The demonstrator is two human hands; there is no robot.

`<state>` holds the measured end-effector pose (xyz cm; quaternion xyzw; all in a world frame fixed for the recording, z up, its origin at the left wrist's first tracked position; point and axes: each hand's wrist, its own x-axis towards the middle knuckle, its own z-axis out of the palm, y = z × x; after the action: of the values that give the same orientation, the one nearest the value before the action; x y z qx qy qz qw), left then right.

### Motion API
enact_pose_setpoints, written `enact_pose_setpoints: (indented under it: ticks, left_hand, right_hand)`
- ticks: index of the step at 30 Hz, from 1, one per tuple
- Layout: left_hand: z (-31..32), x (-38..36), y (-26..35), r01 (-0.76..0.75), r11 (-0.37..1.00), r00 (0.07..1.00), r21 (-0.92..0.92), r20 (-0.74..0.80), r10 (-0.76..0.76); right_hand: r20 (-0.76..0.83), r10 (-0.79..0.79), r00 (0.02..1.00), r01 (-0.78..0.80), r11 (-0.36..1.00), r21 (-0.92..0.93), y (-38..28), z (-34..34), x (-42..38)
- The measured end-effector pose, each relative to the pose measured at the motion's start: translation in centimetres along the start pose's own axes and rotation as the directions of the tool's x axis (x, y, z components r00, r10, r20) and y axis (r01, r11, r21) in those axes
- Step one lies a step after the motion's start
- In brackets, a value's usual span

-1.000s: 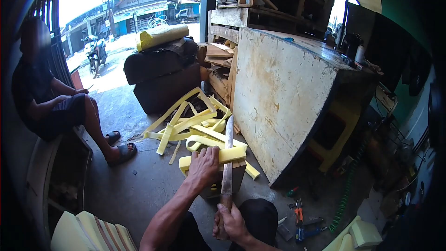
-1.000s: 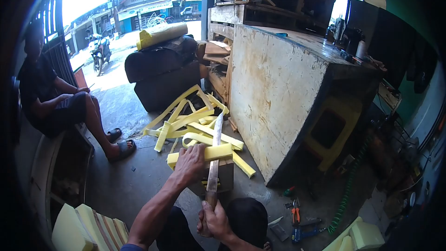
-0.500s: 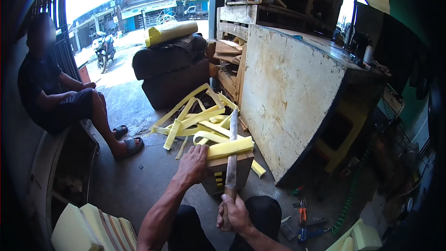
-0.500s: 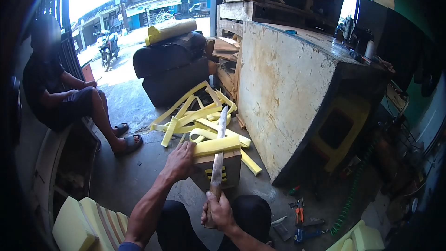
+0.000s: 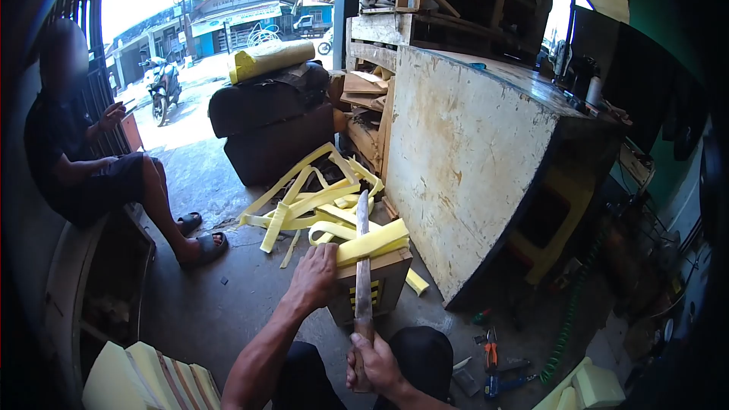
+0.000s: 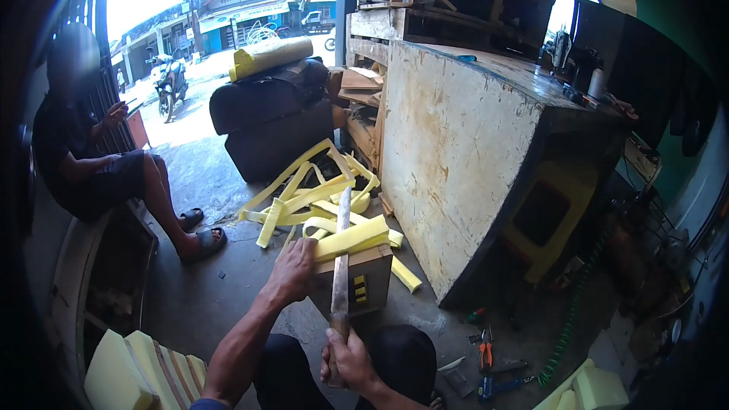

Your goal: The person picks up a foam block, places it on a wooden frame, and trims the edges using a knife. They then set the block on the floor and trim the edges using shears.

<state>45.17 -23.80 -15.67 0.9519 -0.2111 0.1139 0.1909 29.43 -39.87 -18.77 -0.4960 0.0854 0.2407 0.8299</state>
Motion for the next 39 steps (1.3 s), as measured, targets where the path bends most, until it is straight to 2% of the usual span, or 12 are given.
enact_pose_setpoints:
  ticks: [6, 11, 14, 15, 17, 19, 21, 25, 27, 33, 36, 39]
  left_hand:
    - [0.2, 0.6, -0.3, 0.030, 0.999, 0.999, -0.032, 0.014, -0.029]
    - [0.4, 0.4, 0.3, -0.070, 0.997, 0.998, -0.029, -0.008, 0.069]
    - [1.4, -1.0, -0.4, -0.171, 0.946, 0.958, -0.274, -0.269, 0.096]
    - [2.8, -2.1, -1.1, -0.163, 0.946, 0.961, -0.281, -0.263, 0.087]
    - [5.5, -4.2, -3.0, -0.015, 0.812, 0.945, -0.584, -0.274, -0.179]
    - [8.4, -4.8, -4.5, -0.034, 0.730, 0.982, -0.683, -0.158, -0.102]
    - [9.0, -4.2, -4.0, 0.096, 0.657, 0.964, -0.748, -0.094, -0.248]
    - [8.8, -2.2, -4.2, 0.147, 0.658, 0.948, -0.738, -0.084, -0.306]
    - [7.9, -2.8, -3.3, 0.063, 0.746, 0.964, -0.663, -0.154, -0.219]
    - [7.2, -2.8, -3.2, 0.122, 0.760, 0.959, -0.638, -0.120, -0.255]
    - [7.3, -3.0, -2.2, 0.108, 0.768, 0.961, -0.631, -0.132, -0.245]
    - [7.2, -2.7, -1.5, 0.148, 0.712, 0.955, -0.686, -0.089, -0.284]
  right_hand:
    - [-0.051, 0.048, 0.998, -0.048, 0.999, 0.013, 4.7, 1.0, -3.7]
    - [0.038, -0.027, 0.999, 0.028, 0.999, -0.024, 0.0, -0.1, 0.5]
    - [0.014, 0.004, 1.000, -0.005, 0.999, 0.043, 0.5, 0.2, -0.4]
    - [0.010, 0.015, 1.000, -0.016, 0.999, 0.043, 0.5, -0.2, -0.4]
    - [0.054, -0.040, 0.998, 0.038, 0.998, 0.045, 0.4, -0.4, 0.1]
    - [0.050, -0.029, 0.998, 0.026, 0.997, 0.067, -0.1, -0.5, 0.3]
    - [0.045, -0.003, 0.999, 0.000, 0.998, 0.063, -0.2, -0.4, 0.3]
    - [0.009, 0.094, 0.996, -0.094, 0.994, 0.060, 4.0, 0.9, -4.3]
    - [0.008, 0.110, 0.994, -0.110, 0.993, 0.050, 3.3, 1.0, -4.3]
    - [0.025, 0.112, 0.993, -0.113, 0.993, 0.041, 2.5, 1.0, -3.7]
    - [0.012, -0.036, 0.999, 0.036, 0.999, -0.010, 2.3, 2.2, -4.3]
    - [-0.027, -0.023, 0.999, 0.021, 0.998, -0.055, 0.3, 2.0, -3.0]
